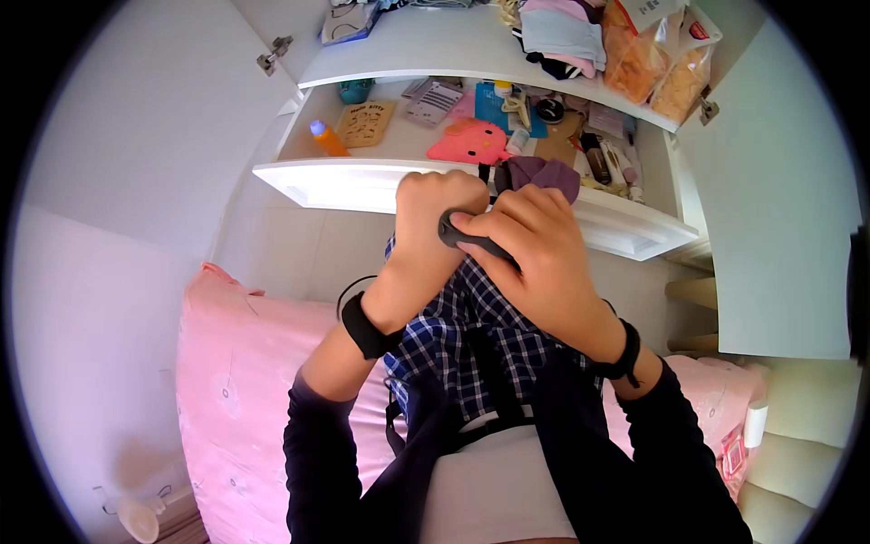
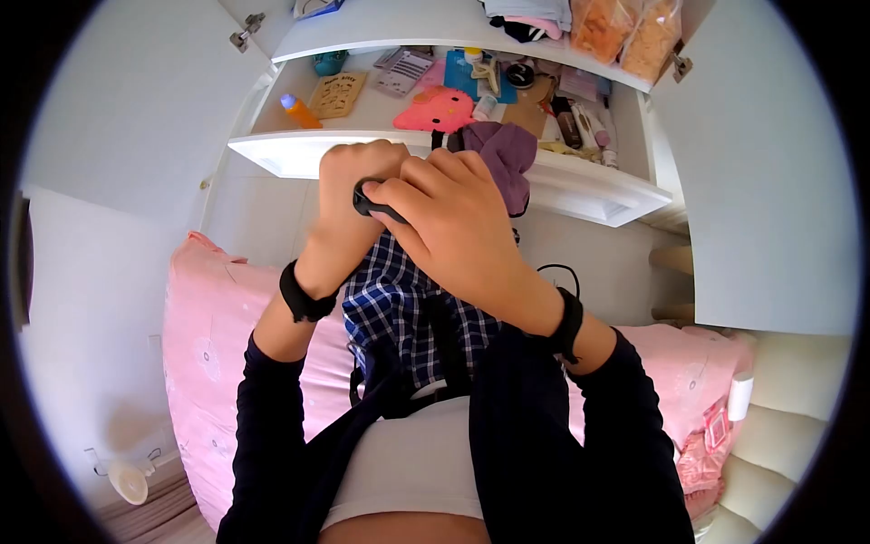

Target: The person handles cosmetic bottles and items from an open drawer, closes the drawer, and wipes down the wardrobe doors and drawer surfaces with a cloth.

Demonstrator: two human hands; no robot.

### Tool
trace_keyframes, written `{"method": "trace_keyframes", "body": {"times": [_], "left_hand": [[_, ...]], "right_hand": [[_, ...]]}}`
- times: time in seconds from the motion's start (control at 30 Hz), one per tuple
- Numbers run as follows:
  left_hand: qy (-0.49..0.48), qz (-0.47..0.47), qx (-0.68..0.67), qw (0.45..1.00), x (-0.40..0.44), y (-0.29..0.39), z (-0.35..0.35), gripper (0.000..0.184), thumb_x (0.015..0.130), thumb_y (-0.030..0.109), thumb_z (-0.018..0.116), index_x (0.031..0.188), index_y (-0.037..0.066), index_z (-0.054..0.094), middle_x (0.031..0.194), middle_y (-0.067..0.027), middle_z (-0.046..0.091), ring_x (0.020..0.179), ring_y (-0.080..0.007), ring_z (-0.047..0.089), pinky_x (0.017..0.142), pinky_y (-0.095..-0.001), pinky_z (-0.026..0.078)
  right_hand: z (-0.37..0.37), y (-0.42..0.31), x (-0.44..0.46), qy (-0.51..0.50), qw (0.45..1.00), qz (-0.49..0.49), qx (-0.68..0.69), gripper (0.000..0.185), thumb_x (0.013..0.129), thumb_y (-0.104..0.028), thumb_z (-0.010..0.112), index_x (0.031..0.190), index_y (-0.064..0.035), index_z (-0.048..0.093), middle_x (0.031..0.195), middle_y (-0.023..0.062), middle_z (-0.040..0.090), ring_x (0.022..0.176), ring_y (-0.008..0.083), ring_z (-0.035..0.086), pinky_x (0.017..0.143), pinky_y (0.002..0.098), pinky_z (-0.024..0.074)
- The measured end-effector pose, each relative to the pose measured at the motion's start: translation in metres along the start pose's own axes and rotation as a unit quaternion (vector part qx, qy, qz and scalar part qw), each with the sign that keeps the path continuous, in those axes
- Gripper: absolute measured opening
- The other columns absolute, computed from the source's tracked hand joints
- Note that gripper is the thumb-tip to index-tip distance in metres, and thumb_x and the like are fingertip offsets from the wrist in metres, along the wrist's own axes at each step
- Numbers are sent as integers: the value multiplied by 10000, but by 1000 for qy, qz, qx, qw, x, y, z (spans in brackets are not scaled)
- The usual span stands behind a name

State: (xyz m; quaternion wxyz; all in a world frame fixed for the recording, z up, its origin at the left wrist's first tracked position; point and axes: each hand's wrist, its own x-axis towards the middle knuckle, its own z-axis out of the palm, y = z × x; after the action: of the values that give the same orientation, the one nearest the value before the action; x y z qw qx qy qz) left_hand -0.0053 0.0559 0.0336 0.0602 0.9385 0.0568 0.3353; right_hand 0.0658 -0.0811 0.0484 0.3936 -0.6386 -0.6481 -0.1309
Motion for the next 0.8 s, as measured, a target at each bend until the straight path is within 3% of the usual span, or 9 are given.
{"method": "trace_keyframes", "body": {"times": [0.07,0.17,0.3,0.4,0.53,0.57,0.7,0.73,0.8], "left_hand": [[39,-10,-95,995,-8,1,1,161,614,198,612,511,113,522,515,-84,538,489,-256,567,434,-328,375],[-84,-54,176,979,-8,9,-1,154,636,146,607,520,105,514,510,-77,533,494,-256,569,441,-340,389],[18,-20,23,999,-11,5,1,144,656,136,640,556,132,536,528,-21,556,519,-196,605,452,-325,424],[-45,-1,121,992,-23,5,6,118,639,136,649,568,144,555,530,-10,554,517,-178,605,450,-306,424],[-115,-29,225,967,-27,13,-6,117,625,117,650,548,138,565,528,-8,550,516,-148,606,437,-286,411],[-115,-33,237,964,-27,12,-8,117,624,116,651,545,136,567,532,-7,555,518,-141,608,435,-282,409],[9,-91,-93,991,-30,11,-6,78,646,121,624,592,90,576,587,-84,592,525,-261,594,477,-339,425],[-42,-58,-60,996,-33,11,-5,75,670,137,608,629,78,586,609,-106,594,556,-305,586,517,-363,441],[-8,-70,-104,992,-37,11,1,67,667,134,609,634,79,591,606,-103,593,564,-297,593,522,-357,447]], "right_hand": [[-10,-2,2,15,999,10,27,231,724,-121,697,945,-105,634,793,47,542,756,237,539,675,351,376],[-20,3,13,86,994,17,58,207,728,-117,694,926,-91,639,773,64,532,746,251,529,684,353,371],[-3,-4,12,48,998,36,8,172,747,-90,687,914,-66,653,751,91,535,755,271,507,692,360,376],[-8,6,17,-20,999,22,-14,173,730,-69,692,900,-71,661,759,74,565,778,264,519,735,367,387],[-45,-7,31,105,994,4,2,221,687,-72,721,901,-59,668,818,53,618,812,240,530,762,364,393],[-43,-10,29,66,998,-16,-9,230,681,-72,723,902,-53,664,815,56,612,808,242,530,756,365,395],[-3,-17,6,-28,999,-32,-13,264,658,-79,729,906,-60,642,815,53,579,772,244,523,711,338,389],[-1,-18,3,-31,998,-48,-41,259,661,-80,726,905,-63,639,816,53,574,766,247,521,701,336,389],[-5,-14,6,-58,996,-59,-32,209,712,-79,695,914,-66,642,824,56,581,749,238,520,670,337,388]]}}
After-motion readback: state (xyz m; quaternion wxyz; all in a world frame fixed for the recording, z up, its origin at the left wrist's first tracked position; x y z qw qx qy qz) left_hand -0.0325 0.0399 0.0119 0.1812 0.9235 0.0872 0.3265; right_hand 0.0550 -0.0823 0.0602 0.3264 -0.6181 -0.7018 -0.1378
